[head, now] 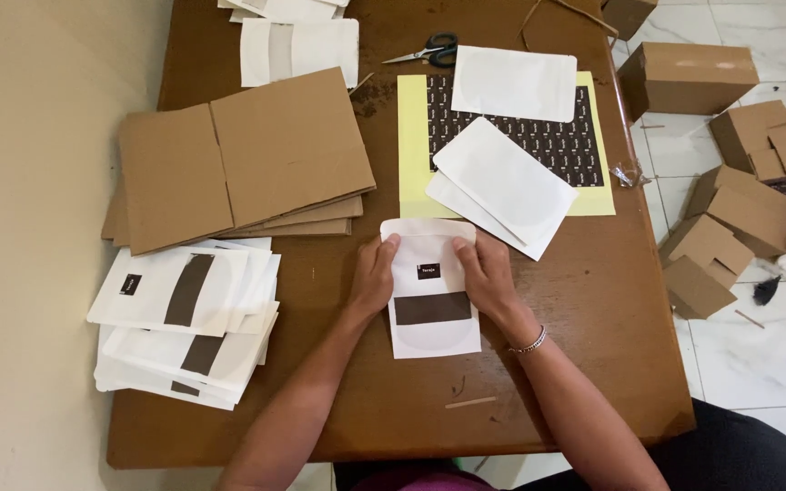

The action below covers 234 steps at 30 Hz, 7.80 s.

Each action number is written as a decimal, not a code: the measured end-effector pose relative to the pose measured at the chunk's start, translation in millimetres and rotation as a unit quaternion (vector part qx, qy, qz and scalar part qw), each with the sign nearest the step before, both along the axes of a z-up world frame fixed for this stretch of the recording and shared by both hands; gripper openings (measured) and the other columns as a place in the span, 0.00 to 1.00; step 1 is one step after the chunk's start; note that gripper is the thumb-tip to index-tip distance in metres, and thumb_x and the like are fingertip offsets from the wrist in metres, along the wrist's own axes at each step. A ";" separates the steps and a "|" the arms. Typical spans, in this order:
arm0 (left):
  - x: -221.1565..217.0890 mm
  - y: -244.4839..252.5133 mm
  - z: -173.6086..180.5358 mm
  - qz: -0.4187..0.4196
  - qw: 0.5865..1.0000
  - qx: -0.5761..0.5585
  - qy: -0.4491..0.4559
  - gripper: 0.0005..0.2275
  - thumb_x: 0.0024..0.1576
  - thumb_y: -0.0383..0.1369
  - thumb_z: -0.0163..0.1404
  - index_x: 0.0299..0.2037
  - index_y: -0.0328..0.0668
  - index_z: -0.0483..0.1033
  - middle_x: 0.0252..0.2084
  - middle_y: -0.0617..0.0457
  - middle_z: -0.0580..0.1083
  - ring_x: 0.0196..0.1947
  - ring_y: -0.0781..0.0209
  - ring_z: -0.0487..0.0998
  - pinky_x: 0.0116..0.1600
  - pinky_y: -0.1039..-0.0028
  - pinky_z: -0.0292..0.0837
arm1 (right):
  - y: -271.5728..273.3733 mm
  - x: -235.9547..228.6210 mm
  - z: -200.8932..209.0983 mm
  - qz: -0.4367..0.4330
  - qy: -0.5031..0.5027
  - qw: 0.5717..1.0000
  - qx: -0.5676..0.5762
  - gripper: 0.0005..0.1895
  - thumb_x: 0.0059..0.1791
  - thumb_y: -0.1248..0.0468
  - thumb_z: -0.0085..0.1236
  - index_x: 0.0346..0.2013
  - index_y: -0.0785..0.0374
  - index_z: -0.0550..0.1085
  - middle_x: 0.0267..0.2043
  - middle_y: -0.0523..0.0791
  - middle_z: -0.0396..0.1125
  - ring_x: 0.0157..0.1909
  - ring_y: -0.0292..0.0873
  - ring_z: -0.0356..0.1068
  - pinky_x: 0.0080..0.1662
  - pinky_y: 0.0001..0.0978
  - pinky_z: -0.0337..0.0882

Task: The person repeatedly picks up white pouches with a black stripe, folds the top edge down, and stacks them on the left side of the table. The person handles the pouches one at a time and maintains a consistent folding pattern throughout the clip.

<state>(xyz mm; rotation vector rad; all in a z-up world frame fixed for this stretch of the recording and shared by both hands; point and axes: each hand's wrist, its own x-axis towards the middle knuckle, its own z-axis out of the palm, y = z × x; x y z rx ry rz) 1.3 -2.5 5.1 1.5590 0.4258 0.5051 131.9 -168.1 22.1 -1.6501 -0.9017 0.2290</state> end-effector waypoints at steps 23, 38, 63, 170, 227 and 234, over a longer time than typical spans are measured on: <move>2.7 6.4 -4.3 0.008 0.997 -0.080 -0.009 0.19 0.69 0.44 0.40 0.29 0.48 0.76 0.24 0.60 0.72 0.24 0.70 0.68 0.34 0.78 0.68 | 2.9 -1.8 21.1 -0.033 -0.008 0.998 -0.054 0.23 0.61 0.56 0.44 0.25 0.65 0.70 0.21 0.49 0.62 0.27 0.42 0.61 0.32 0.39 0.64; 0.5 2.6 52.8 0.019 0.993 -0.093 0.066 0.21 0.60 0.54 0.47 0.22 0.53 0.61 0.23 0.69 0.62 0.25 0.76 0.62 0.31 0.82 0.55 | -86.4 -85.5 189.4 -0.085 -0.213 0.872 0.433 0.16 0.61 0.49 0.37 0.38 0.56 0.64 0.34 0.45 0.60 0.35 0.42 0.63 0.38 0.38 0.77; 2.3 -1.8 56.4 0.002 0.998 -0.037 0.059 0.12 0.60 0.40 0.61 0.28 0.42 0.81 0.25 0.58 0.77 0.26 0.73 0.70 0.33 0.78 0.70 | 7.4 -16.0 25.4 -0.053 -0.131 0.990 -0.026 0.19 0.57 0.56 0.53 0.34 0.71 0.77 0.35 0.58 0.72 0.39 0.63 0.74 0.42 0.48 0.74; -0.4 -12.2 53.7 -0.026 0.990 -0.136 -0.030 0.10 0.61 0.38 0.58 0.36 0.39 0.76 0.27 0.49 0.78 0.27 0.65 0.79 0.33 0.74 0.82 | 18.9 -47.6 115.8 0.012 0.257 0.965 0.039 0.12 0.50 0.59 0.67 0.34 0.66 0.77 0.29 0.48 0.75 0.32 0.41 0.75 0.41 0.33 0.75; -9.3 -13.1 99.8 0.042 0.997 -0.004 -0.059 0.10 0.66 0.42 0.50 0.42 0.46 0.76 0.32 0.59 0.71 0.36 0.70 0.71 0.45 0.73 0.71 | 6.1 -20.0 63.0 0.001 0.073 0.997 -0.023 0.17 0.59 0.58 0.51 0.27 0.59 0.72 0.24 0.39 0.60 0.30 0.37 0.58 0.38 0.32 0.63; -7.8 -5.9 87.0 0.039 0.998 0.005 -0.052 0.08 0.64 0.39 0.54 0.41 0.45 0.77 0.35 0.60 0.73 0.42 0.71 0.70 0.52 0.73 0.69 | 2.3 -6.3 52.1 0.010 0.156 0.988 0.013 0.09 0.55 0.59 0.59 0.38 0.62 0.73 0.33 0.40 0.66 0.39 0.37 0.64 0.48 0.37 0.71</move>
